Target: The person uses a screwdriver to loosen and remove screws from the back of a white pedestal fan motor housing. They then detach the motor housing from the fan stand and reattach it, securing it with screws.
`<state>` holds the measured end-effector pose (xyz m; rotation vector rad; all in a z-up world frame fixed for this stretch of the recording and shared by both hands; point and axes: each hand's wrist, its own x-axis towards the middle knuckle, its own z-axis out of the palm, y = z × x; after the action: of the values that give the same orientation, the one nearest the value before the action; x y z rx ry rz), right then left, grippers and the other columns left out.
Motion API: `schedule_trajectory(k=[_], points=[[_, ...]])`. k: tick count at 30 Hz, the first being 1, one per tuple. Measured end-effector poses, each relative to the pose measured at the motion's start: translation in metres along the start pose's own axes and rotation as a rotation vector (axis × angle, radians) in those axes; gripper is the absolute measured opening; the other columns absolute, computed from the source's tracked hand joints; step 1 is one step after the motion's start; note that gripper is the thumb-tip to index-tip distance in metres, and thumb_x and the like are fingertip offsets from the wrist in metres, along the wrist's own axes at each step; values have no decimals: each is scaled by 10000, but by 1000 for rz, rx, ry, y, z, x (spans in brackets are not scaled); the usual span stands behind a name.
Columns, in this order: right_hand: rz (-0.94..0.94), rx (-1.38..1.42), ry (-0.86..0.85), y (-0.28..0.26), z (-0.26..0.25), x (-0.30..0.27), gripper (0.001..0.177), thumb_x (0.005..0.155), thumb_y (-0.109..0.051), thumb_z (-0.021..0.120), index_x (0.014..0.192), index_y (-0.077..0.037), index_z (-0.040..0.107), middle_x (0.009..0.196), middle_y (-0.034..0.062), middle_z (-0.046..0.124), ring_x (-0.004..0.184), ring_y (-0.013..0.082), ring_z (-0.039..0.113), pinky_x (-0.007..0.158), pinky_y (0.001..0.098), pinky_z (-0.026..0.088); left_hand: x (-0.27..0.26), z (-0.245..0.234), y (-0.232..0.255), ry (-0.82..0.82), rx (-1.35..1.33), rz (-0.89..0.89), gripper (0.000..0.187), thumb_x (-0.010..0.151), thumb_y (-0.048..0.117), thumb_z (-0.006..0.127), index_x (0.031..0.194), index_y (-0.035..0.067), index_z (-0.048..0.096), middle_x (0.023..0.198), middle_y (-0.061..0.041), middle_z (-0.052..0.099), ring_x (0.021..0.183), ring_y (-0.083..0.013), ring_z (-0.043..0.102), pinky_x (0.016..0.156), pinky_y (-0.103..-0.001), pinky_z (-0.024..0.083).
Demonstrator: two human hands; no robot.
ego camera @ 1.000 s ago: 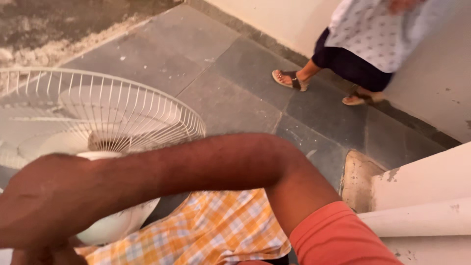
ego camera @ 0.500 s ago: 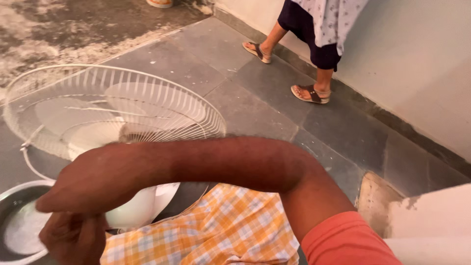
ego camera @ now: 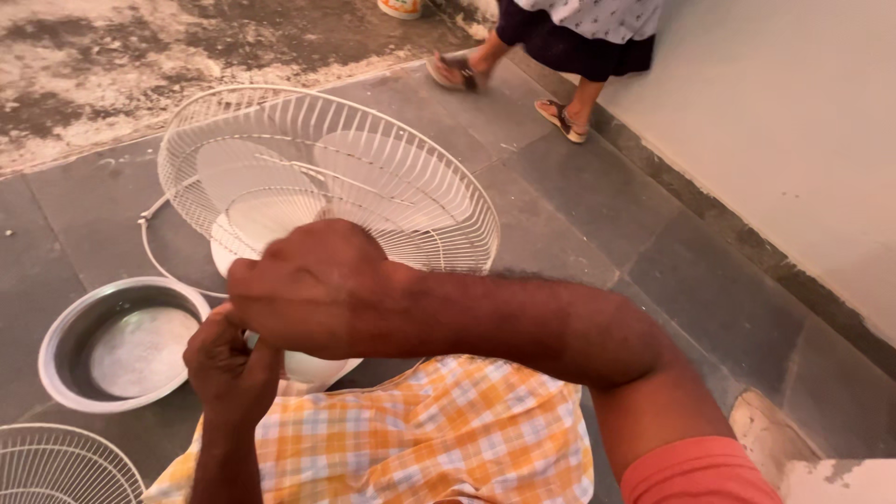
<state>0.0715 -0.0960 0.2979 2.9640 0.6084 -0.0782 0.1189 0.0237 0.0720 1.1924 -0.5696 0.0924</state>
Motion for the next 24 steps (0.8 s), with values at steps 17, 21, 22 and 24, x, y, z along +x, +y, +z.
schedule_trajectory(k=[17,21,22,24], points=[[209,158,-91,4,-2,2,544,969,-605,507,945,-72,614,709,132,691,690,337,702,646,495,525,14,9,31,-111,28,107,164,924,-81,726,1053,11,681,951,-38,703,895,-104,670,800,-263,538],[250,171,-92,3,-1,4,486,1024,-548,466,983,-80,592,700,126,689,697,345,691,623,513,508,16,10,28,-146,-50,164,141,941,-94,697,1006,22,650,1063,-58,724,993,-112,692,890,-268,557],[277,172,-114,3,0,5,472,1026,-539,460,1000,-83,583,707,124,692,707,343,692,623,515,508,15,10,26,-139,-42,149,145,940,-91,718,1001,24,654,1036,-53,720,967,-103,682,864,-259,551],[245,174,-106,5,-1,6,439,1030,-516,458,1005,-94,578,732,113,703,756,345,689,639,517,507,15,7,21,-126,-24,120,157,937,-83,760,991,27,662,981,-44,711,915,-85,664,812,-242,538]])
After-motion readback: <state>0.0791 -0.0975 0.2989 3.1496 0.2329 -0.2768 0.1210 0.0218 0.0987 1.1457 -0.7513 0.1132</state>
